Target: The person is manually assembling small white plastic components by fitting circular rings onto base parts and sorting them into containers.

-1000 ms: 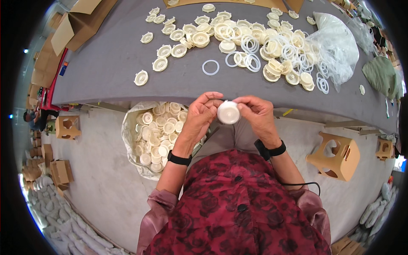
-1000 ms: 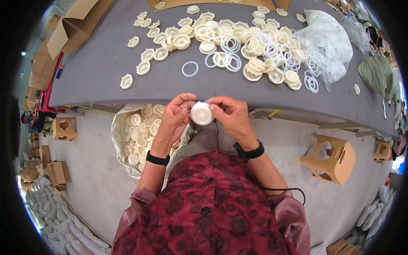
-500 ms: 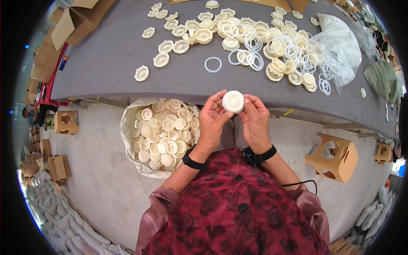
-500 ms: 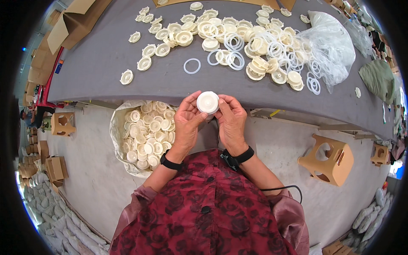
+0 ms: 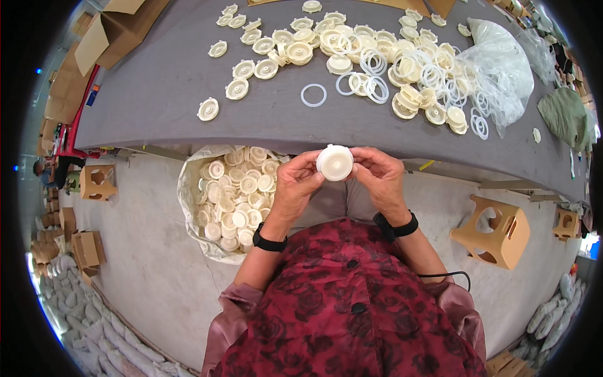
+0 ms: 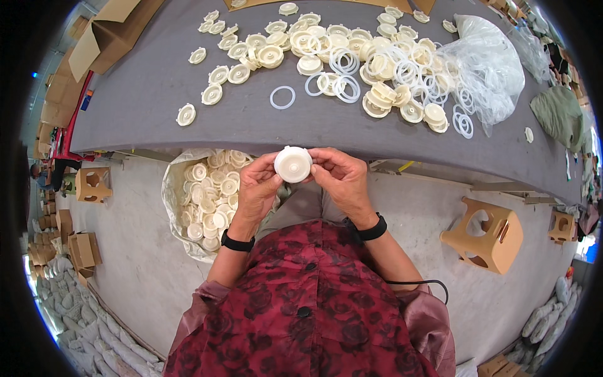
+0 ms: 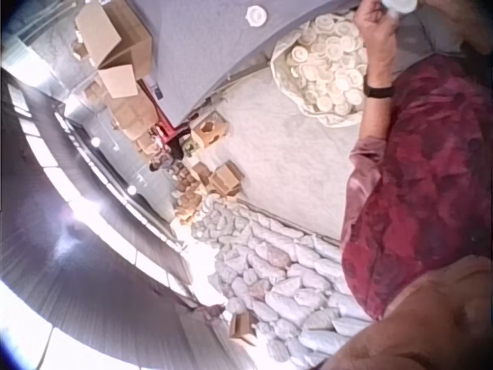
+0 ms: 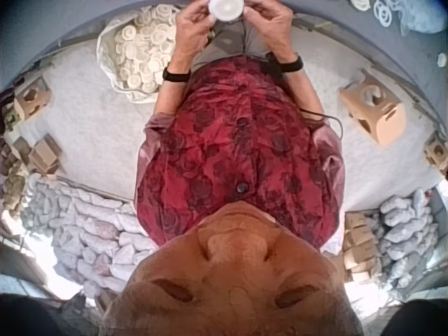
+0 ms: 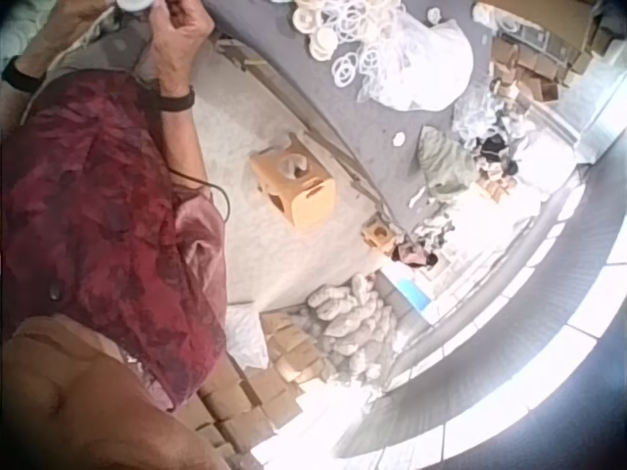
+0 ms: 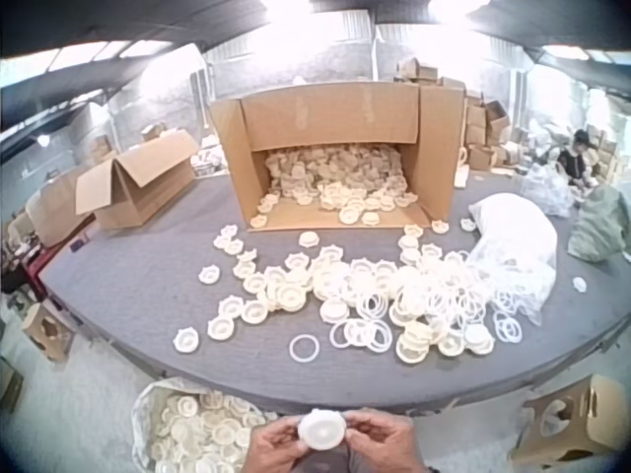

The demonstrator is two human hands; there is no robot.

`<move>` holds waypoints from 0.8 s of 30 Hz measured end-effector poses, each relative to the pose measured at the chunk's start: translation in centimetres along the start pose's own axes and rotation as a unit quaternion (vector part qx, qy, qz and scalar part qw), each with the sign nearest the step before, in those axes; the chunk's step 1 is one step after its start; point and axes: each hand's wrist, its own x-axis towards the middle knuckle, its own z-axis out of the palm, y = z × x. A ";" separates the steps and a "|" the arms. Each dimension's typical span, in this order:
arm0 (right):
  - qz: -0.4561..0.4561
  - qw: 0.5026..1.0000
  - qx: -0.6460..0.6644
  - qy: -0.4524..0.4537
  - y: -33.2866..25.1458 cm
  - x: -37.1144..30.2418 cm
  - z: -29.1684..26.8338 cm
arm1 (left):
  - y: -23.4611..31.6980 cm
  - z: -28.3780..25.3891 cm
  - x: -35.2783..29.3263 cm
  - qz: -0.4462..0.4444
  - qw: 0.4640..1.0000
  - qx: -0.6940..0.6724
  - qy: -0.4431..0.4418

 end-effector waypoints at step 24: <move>0.064 0.978 -0.125 -0.157 -1.6 -0.1 -0.6 | 5.3 -0.3 2.1 -0.164 0.954 0.190 -0.162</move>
